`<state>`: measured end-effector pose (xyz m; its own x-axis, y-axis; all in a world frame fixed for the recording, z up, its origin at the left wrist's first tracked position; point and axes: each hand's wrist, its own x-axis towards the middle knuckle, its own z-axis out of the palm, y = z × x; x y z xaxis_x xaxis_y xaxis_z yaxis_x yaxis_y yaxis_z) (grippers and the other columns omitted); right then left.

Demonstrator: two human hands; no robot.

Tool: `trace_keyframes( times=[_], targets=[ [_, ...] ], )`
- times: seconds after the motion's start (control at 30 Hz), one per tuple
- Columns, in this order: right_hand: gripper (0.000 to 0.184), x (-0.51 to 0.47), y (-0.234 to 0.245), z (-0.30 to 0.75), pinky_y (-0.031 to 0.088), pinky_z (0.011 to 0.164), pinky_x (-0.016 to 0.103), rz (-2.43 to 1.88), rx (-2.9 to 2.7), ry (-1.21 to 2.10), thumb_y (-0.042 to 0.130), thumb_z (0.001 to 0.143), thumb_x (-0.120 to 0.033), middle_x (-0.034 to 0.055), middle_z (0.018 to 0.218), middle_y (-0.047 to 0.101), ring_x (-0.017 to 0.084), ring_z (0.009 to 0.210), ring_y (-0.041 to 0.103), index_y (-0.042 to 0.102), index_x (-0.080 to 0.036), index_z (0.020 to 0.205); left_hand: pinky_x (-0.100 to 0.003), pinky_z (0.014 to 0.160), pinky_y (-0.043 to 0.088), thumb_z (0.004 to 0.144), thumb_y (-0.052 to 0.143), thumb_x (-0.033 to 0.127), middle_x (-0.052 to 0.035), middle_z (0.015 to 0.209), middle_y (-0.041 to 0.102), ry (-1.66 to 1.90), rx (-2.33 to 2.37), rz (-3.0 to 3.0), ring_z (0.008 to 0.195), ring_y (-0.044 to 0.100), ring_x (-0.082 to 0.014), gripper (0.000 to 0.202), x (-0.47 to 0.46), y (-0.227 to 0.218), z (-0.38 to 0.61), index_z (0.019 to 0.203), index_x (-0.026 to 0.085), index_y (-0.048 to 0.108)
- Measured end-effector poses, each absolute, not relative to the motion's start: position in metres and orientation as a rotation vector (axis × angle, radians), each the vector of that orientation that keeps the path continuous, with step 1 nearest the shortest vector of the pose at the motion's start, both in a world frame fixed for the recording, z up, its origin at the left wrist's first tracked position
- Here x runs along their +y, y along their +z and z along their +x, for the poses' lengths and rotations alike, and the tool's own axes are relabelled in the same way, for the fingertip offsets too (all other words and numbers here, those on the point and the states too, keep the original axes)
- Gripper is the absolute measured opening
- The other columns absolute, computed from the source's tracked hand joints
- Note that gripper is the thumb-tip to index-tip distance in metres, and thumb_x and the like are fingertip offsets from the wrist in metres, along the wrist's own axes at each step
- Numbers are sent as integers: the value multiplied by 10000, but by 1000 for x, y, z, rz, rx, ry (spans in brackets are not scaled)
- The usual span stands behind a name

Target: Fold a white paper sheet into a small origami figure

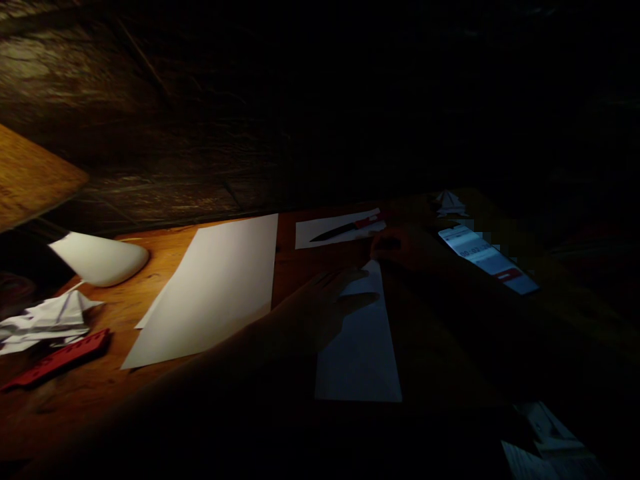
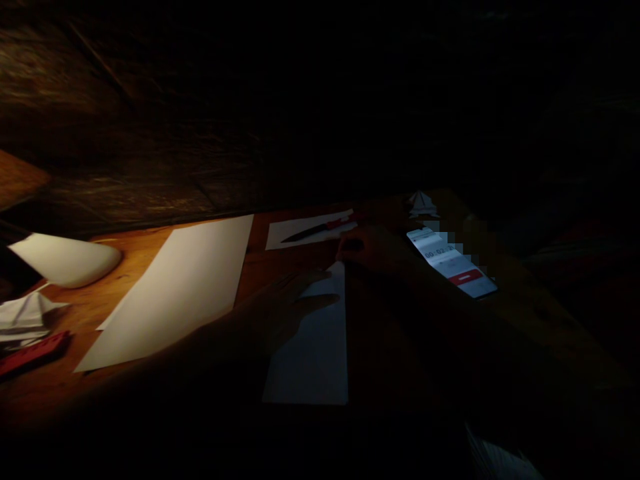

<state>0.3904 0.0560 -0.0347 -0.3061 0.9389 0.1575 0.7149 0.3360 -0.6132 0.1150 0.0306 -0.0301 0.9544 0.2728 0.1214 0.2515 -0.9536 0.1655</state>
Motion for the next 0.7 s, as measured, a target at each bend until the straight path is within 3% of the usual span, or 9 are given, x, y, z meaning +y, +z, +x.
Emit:
trace_keyframes(
  times=[0.13, 0.3, 0.43, 0.53, 0.63, 0.7],
  targets=[
    [236, 50, -29, 391, 458, 728, 309, -1443, -2164, 642, 674, 868, -437, 51, 941, 739, 205, 834, 669, 764, -221, 908, -533, 1116, 457, 821, 506, 8, -135, 1581, 291, 236, 419, 2883, 1416, 403, -328, 754, 30, -30, 113, 1521, 265, 394],
    [271, 44, -25, 391, 439, 690, 295, -1428, -2151, 758, 695, 849, -464, 35, 873, 709, 195, 794, 648, 706, -197, 892, -545, 1090, 474, 920, 527, 111, -135, 1577, 313, 303, 468, 2772, 1380, 454, -334, 574, 30, -30, 109, 1467, 274, 474],
    [244, 43, -28, 387, 470, 753, 311, -1327, -1977, 869, 689, 858, -426, 43, 922, 723, 203, 846, 658, 698, -190, 919, -484, 1081, 483, 942, 618, 261, -141, 1475, 490, 573, 528, 2462, 1344, 515, -306, 334, 31, -27, 111, 1271, 212, 596],
    [199, 37, -25, 376, 475, 793, 313, -1268, -1847, 909, 643, 894, -360, 51, 986, 739, 196, 886, 665, 720, -188, 955, -426, 958, 550, 968, 619, 327, -122, 1235, 666, 764, 643, 2033, 1140, 660, -254, 212, 31, -25, 116, 1123, 187, 583],
    [201, 28, -17, 362, 472, 768, 310, -1232, -1748, 958, 633, 902, -363, 43, 962, 744, 182, 833, 654, 734, -191, 932, -342, 768, 594, 862, 764, 345, -81, 1069, 699, 778, 760, 1587, 903, 718, -204, 406, 30, -26, 121, 1124, 191, 495],
    [220, 23, -14, 353, 474, 732, 313, -1204, -1682, 1006, 647, 893, -397, 36, 894, 734, 181, 780, 641, 725, -191, 892, -295, 697, 587, 742, 864, 304, -60, 1041, 690, 762, 796, 1431, 871, 710, -193, 588, 29, -28, 124, 1173, 202, 477]
  ],
)
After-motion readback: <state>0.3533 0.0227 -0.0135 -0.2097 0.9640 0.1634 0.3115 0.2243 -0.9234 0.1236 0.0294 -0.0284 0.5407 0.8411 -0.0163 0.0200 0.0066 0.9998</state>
